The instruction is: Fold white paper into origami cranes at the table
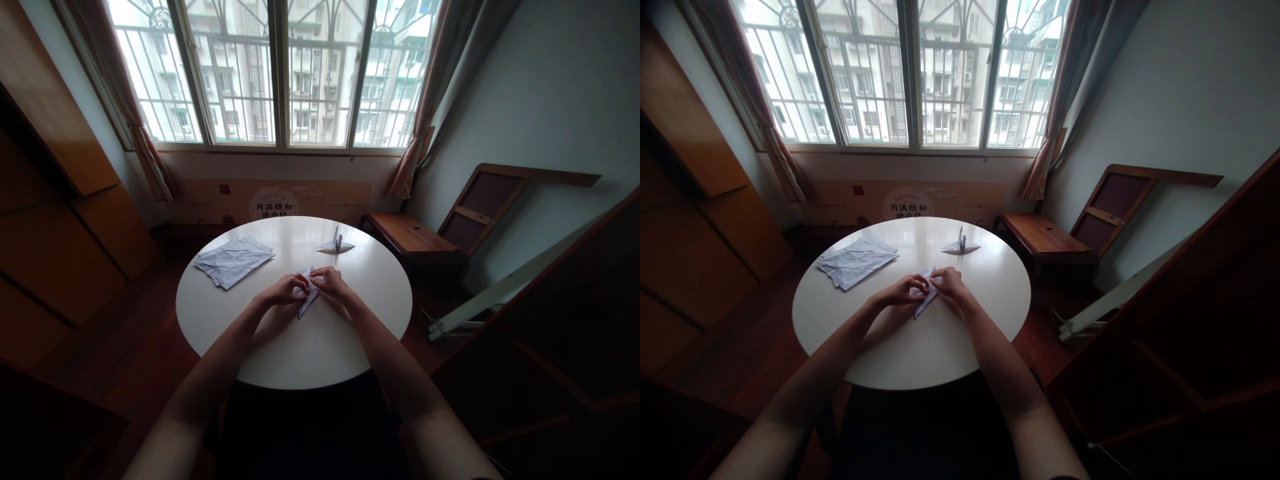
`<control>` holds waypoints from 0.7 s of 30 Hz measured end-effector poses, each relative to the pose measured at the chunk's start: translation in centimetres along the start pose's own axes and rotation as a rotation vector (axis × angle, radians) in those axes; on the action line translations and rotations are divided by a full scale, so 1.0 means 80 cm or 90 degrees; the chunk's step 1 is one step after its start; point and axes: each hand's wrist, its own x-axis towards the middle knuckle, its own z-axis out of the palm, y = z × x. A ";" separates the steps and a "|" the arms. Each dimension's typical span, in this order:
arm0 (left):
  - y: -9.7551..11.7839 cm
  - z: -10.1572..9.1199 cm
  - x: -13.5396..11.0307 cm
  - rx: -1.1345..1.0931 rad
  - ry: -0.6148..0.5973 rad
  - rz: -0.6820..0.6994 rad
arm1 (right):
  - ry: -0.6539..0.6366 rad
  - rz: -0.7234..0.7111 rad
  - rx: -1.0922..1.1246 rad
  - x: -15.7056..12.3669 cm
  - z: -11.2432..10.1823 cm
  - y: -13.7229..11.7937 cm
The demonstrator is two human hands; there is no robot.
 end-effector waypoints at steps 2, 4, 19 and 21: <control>0.003 -0.001 0.000 -0.003 0.001 -0.003 | 0.004 0.011 -0.004 0.001 0.001 0.002; 0.005 -0.001 0.001 0.000 -0.010 -0.019 | 0.006 0.020 -0.011 0.002 0.003 0.005; 0.013 -0.005 0.003 -0.091 -0.048 -0.055 | -0.012 0.085 0.000 0.005 0.004 0.006; 0.016 -0.006 0.003 -0.096 -0.045 -0.063 | -0.010 0.094 0.005 0.005 0.005 0.007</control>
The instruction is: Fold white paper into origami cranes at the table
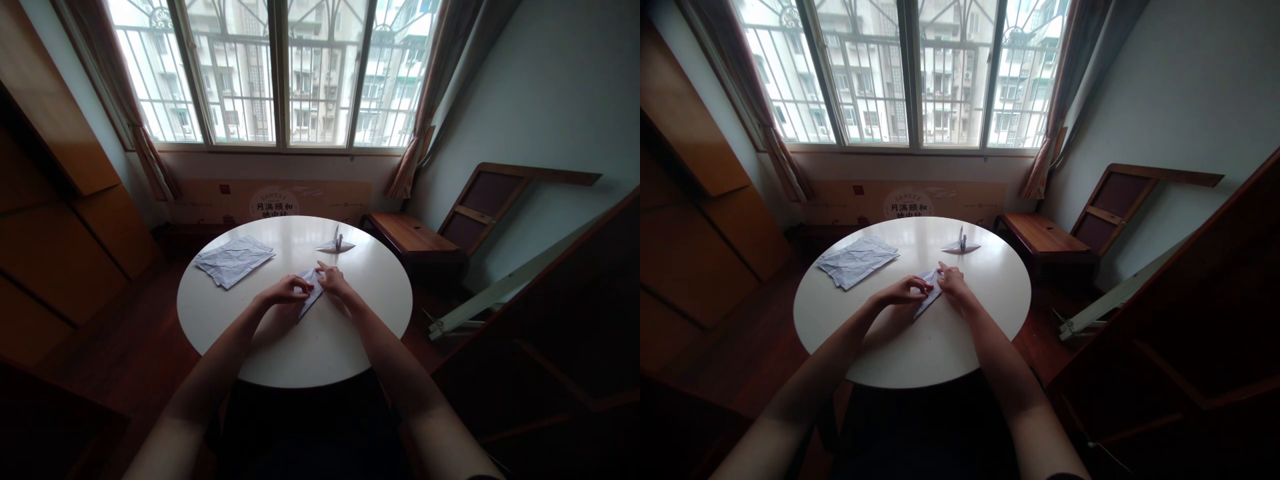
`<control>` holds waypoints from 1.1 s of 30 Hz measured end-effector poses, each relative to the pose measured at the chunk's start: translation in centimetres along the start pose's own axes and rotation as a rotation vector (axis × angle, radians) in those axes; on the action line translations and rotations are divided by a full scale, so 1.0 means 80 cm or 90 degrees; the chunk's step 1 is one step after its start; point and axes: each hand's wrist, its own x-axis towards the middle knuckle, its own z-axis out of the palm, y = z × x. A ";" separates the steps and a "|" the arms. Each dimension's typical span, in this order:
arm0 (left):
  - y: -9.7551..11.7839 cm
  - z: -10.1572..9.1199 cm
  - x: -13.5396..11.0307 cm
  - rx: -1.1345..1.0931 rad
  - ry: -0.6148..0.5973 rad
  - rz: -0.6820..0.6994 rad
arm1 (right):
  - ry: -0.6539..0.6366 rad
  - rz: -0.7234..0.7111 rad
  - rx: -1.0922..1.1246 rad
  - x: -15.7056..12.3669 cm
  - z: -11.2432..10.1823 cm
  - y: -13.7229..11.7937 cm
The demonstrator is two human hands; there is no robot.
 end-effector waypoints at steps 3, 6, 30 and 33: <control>0.000 0.001 0.000 -0.002 0.009 -0.002 | 0.017 -0.005 0.012 0.001 0.000 0.002; -0.002 0.003 0.000 -0.003 0.019 0.010 | 0.070 -0.021 0.049 0.003 -0.002 0.003; -0.006 0.001 -0.001 0.120 0.044 -0.025 | 0.027 0.025 -0.037 0.005 0.000 0.007; -0.008 -0.001 -0.004 0.231 0.067 -0.079 | 0.069 -0.023 -0.006 0.004 -0.002 0.004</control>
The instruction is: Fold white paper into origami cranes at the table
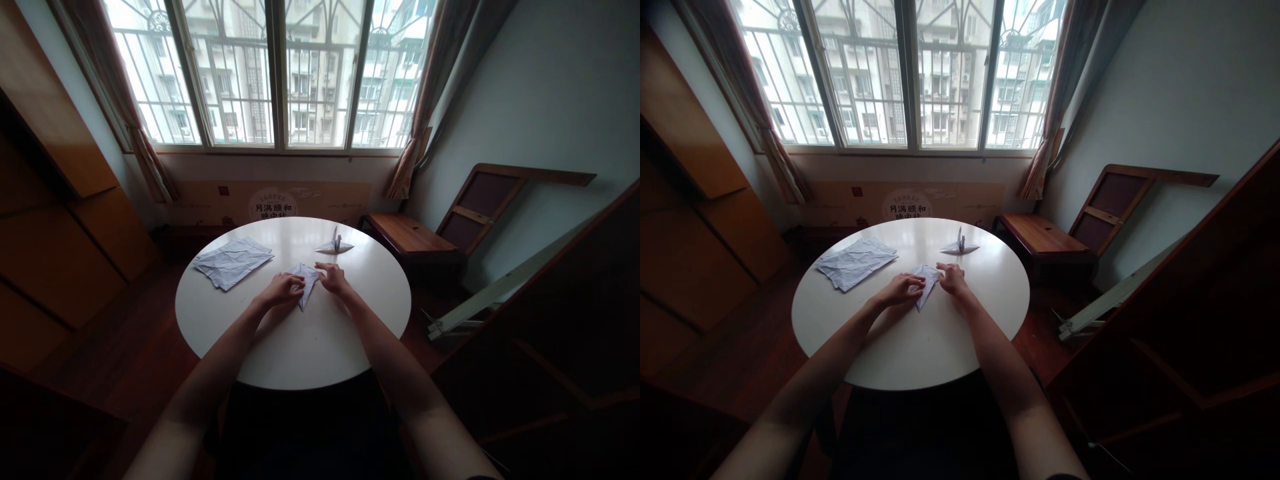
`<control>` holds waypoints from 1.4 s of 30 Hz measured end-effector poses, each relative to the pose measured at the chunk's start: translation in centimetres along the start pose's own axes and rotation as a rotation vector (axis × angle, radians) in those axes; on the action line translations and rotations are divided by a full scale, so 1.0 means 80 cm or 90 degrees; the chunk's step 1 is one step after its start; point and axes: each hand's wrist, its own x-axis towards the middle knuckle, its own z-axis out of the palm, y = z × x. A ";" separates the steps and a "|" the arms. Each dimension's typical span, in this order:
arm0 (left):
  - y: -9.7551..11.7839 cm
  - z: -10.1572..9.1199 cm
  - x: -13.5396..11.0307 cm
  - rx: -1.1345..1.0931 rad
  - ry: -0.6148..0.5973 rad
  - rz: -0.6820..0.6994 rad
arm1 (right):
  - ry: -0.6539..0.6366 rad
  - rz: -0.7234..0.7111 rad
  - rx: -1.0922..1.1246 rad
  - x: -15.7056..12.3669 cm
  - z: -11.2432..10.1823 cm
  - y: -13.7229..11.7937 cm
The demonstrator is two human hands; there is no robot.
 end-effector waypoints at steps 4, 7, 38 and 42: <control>-0.003 0.000 -0.001 0.053 -0.020 -0.037 | -0.032 -0.089 0.050 -0.005 0.001 -0.006; -0.002 0.000 -0.001 0.056 -0.029 -0.048 | -0.044 -0.123 0.064 -0.008 0.000 -0.009; 0.010 -0.011 -0.006 0.075 -0.129 -0.086 | -0.073 -0.133 0.215 -0.008 -0.005 -0.008; 0.009 -0.010 -0.006 0.081 -0.118 -0.084 | -0.057 -0.125 0.205 -0.006 -0.004 -0.007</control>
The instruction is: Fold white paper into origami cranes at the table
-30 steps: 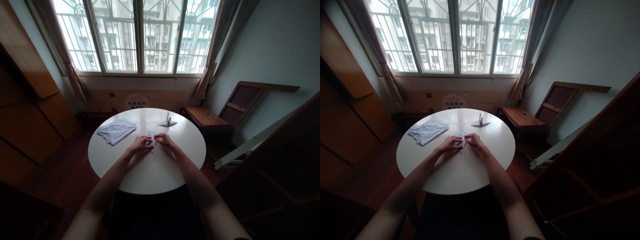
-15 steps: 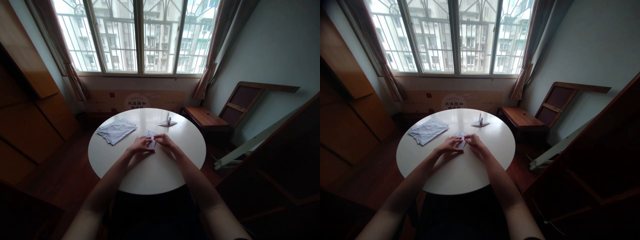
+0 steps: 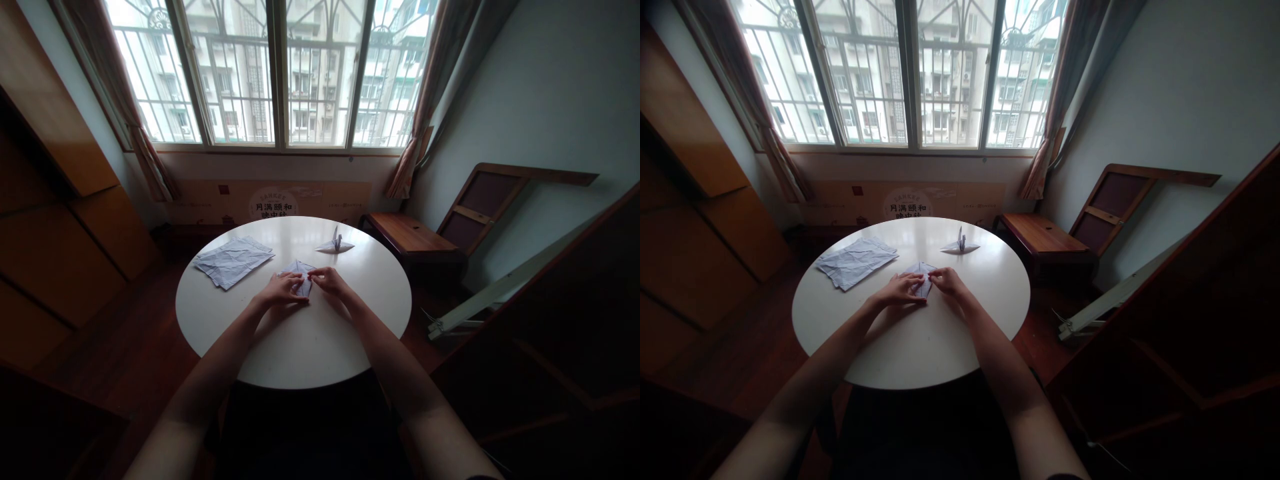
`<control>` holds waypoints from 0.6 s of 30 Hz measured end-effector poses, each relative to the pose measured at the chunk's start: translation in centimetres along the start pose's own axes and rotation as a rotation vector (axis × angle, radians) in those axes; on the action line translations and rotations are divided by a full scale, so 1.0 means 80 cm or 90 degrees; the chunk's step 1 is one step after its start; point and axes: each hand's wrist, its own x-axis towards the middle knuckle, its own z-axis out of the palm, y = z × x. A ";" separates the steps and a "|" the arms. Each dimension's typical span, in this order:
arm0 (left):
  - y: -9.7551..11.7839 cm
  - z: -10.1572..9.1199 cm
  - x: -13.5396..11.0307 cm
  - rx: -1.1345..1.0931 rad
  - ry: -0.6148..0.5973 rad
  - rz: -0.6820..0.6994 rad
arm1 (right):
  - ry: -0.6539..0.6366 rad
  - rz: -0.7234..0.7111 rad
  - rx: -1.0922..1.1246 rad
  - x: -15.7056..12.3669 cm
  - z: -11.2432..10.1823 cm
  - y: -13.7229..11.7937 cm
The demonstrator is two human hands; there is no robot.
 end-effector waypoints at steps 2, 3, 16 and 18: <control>0.000 0.000 0.000 0.003 0.005 -0.004 | 0.009 0.003 -0.003 0.000 0.001 0.000; 0.001 0.001 0.000 0.006 0.008 -0.006 | 0.011 0.003 -0.003 0.000 0.001 0.000; -0.006 0.009 0.006 0.036 0.024 -0.032 | -0.012 -0.009 0.046 0.001 0.005 0.003; -0.005 0.009 0.006 0.038 0.025 -0.031 | -0.011 -0.011 0.042 0.002 0.005 0.005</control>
